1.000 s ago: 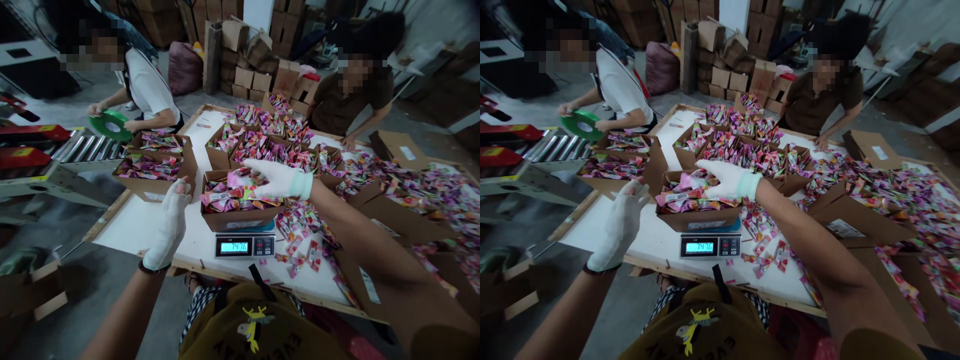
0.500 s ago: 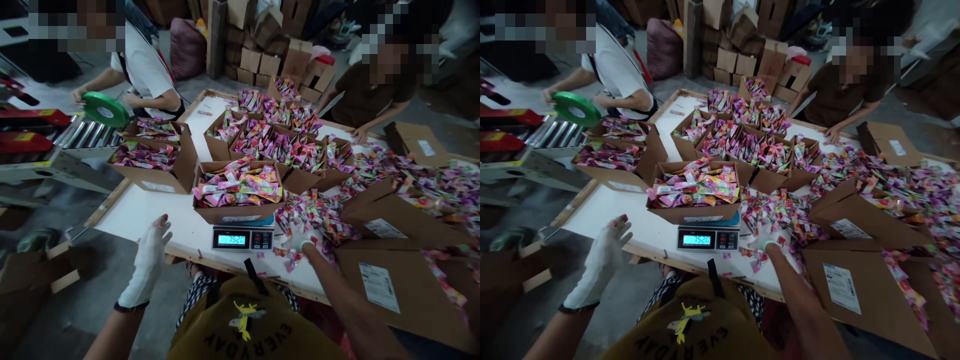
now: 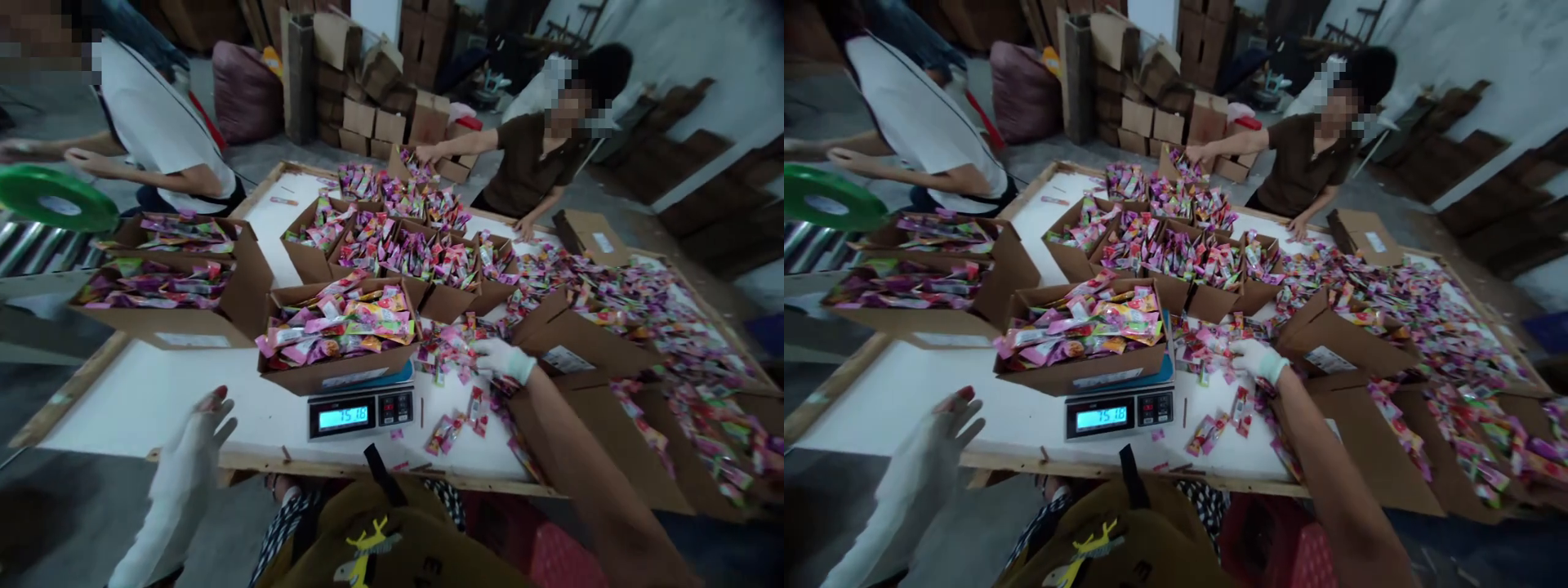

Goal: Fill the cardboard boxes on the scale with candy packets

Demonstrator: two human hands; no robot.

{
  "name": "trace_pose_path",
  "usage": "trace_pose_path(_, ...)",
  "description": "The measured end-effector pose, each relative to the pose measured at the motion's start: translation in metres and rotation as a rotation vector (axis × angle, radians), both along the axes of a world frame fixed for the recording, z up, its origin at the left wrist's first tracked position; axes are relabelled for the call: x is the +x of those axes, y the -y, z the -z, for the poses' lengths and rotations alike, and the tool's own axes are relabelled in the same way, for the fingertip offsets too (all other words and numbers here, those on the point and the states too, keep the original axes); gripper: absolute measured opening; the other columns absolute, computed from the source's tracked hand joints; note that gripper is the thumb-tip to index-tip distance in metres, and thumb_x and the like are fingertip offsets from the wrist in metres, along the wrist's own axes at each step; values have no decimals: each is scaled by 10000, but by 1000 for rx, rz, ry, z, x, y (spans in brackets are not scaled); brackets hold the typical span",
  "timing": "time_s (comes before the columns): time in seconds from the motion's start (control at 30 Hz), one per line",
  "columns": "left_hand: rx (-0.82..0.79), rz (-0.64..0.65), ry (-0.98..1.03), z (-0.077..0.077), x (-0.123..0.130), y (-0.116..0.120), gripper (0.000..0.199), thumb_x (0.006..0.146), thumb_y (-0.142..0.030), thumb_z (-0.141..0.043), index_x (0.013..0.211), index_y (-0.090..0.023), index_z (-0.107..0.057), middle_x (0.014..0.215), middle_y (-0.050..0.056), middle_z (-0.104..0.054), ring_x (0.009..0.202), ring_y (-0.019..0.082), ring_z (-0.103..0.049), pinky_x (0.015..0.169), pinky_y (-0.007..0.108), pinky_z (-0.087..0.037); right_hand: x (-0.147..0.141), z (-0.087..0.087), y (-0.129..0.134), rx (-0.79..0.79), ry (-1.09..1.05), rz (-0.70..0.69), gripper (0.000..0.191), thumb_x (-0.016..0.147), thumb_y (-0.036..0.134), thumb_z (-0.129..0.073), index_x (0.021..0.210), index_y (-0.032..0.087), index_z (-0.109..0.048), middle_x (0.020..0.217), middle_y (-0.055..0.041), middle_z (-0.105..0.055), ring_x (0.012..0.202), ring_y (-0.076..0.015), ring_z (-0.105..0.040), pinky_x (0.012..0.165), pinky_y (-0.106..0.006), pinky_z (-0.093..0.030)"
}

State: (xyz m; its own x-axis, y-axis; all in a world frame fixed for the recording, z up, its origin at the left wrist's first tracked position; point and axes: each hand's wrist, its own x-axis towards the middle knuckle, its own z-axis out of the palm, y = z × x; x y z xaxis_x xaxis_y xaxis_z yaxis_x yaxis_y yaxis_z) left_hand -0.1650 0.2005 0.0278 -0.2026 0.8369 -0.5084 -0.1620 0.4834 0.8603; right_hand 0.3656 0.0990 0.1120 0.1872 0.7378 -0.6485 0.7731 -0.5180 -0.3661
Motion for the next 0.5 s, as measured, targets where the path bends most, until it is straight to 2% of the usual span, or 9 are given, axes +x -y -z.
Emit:
trace_pose_path(0.1, -6, 16, 3, -2, 4, -1, 361, 781, -536, -735, 1020, -271, -679, 1481, 38, -562, 1410, 349, -477, 1240, 611, -284, -1, -72, -45, 141, -215, -108, 168, 749, 266, -623, 865, 171, -698, 819, 13, -691, 763, -160, -615, 721, -267, -510)
trace_pose_path(0.17, 2, 18, 11, -8, 9, -1, 392, 760, -554, -731, 1012, -259, -675, 1482, 60, -558, 1415, 363, -469, 1232, 622, -287, -27, -110, -80, 228, -352, -205, 184, 760, 288, -623, 884, 173, -696, 787, 16, -685, 676, -134, -600, 630, -240, -488)
trace_pose_path(0.23, 13, 22, 23, -15, 13, 0, 437, 738, -575, -729, 1023, -248, -672, 1474, 85, -560, 1416, 379, -465, 1221, 631, -298, -65, -134, -113, 258, -365, -290, 216, 770, 271, -620, 944, 178, -707, 741, 21, -682, 577, -115, -572, 539, -223, -449)
trace_pose_path(0.3, 19, 35, 32, -19, 11, 1, 472, 747, -590, -722, 1071, -249, -674, 1465, 93, -566, 1420, 374, -463, 1222, 618, -303, -103, -144, -140, 284, -243, -369, 346, 742, 267, -684, 1077, 192, -723, 759, 17, -702, 575, -124, -591, 525, -227, -448)
trace_pose_path(0.37, 18, 36, 38, -19, 2, 4, 479, 772, -594, -715, 1115, -263, -674, 1470, 84, -565, 1431, 356, -454, 1234, 600, -290, -129, -145, -156, 326, -57, -419, 492, 686, 269, -774, 1172, 205, -725, 790, 8, -717, 639, -152, -630, 568, -244, -474)
trace_pose_path(0.43, 23, 10, 39, -17, -11, 9, 461, 780, -586, -723, 1116, -273, -677, 1497, 70, -548, 1436, 352, -447, 1238, 605, -277, -138, -144, -160, 350, 75, -429, 507, 678, 275, -809, 1174, 199, -736, 768, 8, -710, 666, -164, -636, 602, -256, -487)
trace_pose_path(0.5, 30, -33, 25, -16, -24, 15, 448, 767, -576, -741, 1086, -267, -681, 1507, 72, -541, 1430, 368, -450, 1230, 627, -277, -132, -145, -154, 369, 102, -396, 449, 732, 292, -782, 1165, 183, -738, 715, 17, -692, 642, -157, -622, 614, -261, -494)
